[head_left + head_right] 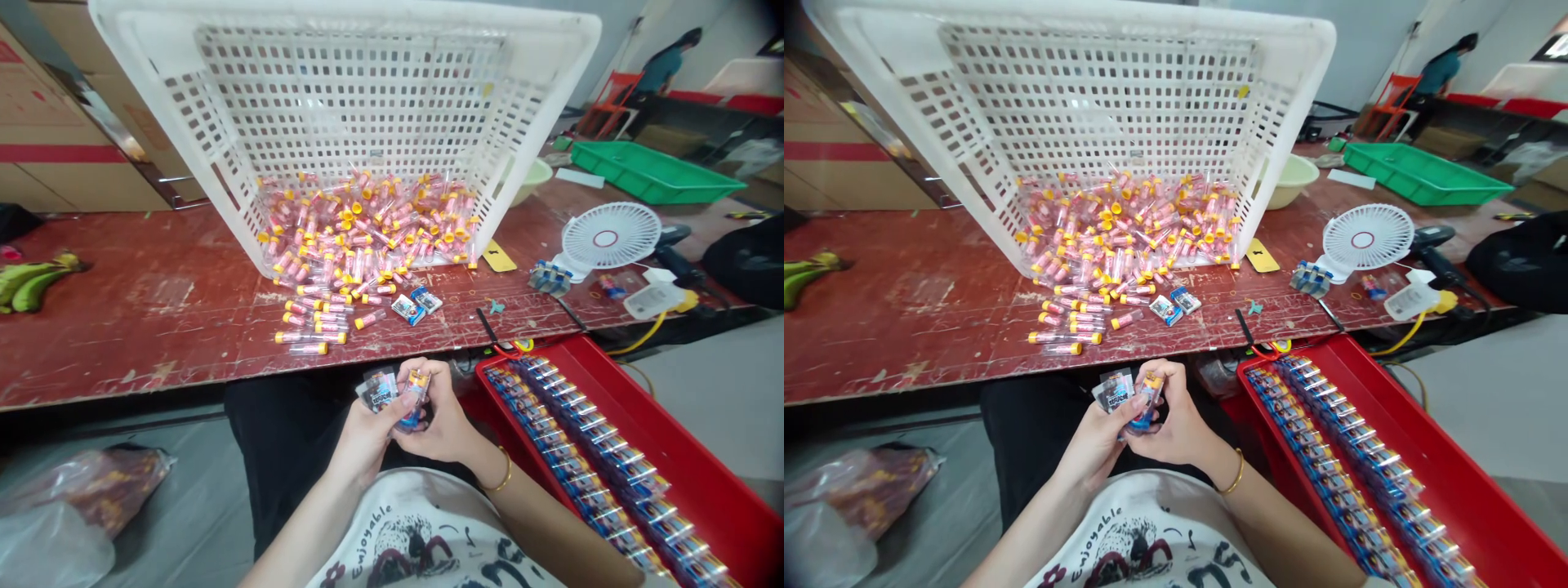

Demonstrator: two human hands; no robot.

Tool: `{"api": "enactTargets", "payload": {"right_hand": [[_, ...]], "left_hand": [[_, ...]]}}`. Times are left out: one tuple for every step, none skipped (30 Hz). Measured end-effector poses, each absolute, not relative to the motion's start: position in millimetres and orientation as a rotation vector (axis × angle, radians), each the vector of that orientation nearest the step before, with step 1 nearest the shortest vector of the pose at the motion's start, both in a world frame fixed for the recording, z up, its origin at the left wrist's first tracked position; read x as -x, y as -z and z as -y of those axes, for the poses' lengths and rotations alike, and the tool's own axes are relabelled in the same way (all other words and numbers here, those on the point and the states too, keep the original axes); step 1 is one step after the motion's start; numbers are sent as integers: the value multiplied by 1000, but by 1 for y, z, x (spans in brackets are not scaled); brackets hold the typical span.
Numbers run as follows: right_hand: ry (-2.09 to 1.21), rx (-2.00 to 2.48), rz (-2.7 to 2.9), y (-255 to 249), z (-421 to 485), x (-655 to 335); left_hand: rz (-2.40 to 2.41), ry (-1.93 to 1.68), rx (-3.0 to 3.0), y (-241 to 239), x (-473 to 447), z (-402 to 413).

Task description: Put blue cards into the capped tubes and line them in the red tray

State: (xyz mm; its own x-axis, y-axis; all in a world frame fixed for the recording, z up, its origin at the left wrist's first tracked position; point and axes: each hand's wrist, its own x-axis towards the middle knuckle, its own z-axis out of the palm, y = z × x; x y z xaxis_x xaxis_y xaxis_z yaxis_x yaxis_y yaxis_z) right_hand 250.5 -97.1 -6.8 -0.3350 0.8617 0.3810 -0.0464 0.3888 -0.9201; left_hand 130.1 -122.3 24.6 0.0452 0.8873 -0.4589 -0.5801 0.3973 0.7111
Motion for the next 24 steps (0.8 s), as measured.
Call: {"api": "enactTargets", "payload": {"right_hand": [[-1126,742,1646,7,97,-253],[-1129,746,1661,7,97,-255],[-1127,748,1674,7,97,-257],[-1119,751,1680,8,97,-259],[-1106,756,1677,8,97,-260],[-1089,764,1666,9,98,-261],[-1072,775,1650,10,99,-262],[-1058,787,1635,12,100,-261],[-1047,795,1624,13,100,-261],[-1040,799,1620,13,101,-260],[-1033,799,1617,14,102,-260],[-1028,794,1615,14,102,-259],[-1025,788,1612,14,102,-259],[-1027,778,1609,14,102,-260],[-1036,767,1604,14,101,-262],[-1057,756,1603,13,100,-265],[-1092,740,1604,13,98,-268],[-1145,715,1603,12,97,-271],[-1210,688,1590,11,96,-274],[-1280,667,1556,11,95,-276],[-1345,663,1496,11,95,-278],[-1396,678,1415,11,95,-279],[-1422,714,1320,12,95,-282],[-1425,762,1223,14,94,-286]], "left_hand": [[-1017,-1160,-384,-24,-130,122],[-1029,-1153,-391,-23,-131,122],[-1043,-1142,-396,-22,-131,122],[-1056,-1129,-401,-21,-132,122],[-1068,-1115,-406,-20,-132,121],[-1077,-1105,-409,-19,-133,121],[-1084,-1099,-412,-18,-135,121],[-1087,-1097,-414,-18,-136,121],[-1088,-1097,-415,-18,-137,121],[-1086,-1097,-416,-19,-138,121],[-1085,-1097,-415,-20,-139,122],[-1085,-1096,-413,-20,-139,122],[-1088,-1095,-410,-21,-140,122],[-1092,-1097,-408,-22,-140,122],[-1096,-1101,-408,-22,-140,121],[-1099,-1106,-411,-22,-140,121],[-1100,-1111,-418,-21,-140,121],[-1098,-1116,-429,-21,-141,120],[-1099,-1117,-443,-20,-141,120],[-1100,-1113,-457,-19,-141,120],[-1102,-1101,-472,-18,-142,120],[-1107,-1081,-483,-17,-144,120],[-1116,-1053,-493,-16,-145,120],[-1125,-1015,-501,-16,-147,119]]}}
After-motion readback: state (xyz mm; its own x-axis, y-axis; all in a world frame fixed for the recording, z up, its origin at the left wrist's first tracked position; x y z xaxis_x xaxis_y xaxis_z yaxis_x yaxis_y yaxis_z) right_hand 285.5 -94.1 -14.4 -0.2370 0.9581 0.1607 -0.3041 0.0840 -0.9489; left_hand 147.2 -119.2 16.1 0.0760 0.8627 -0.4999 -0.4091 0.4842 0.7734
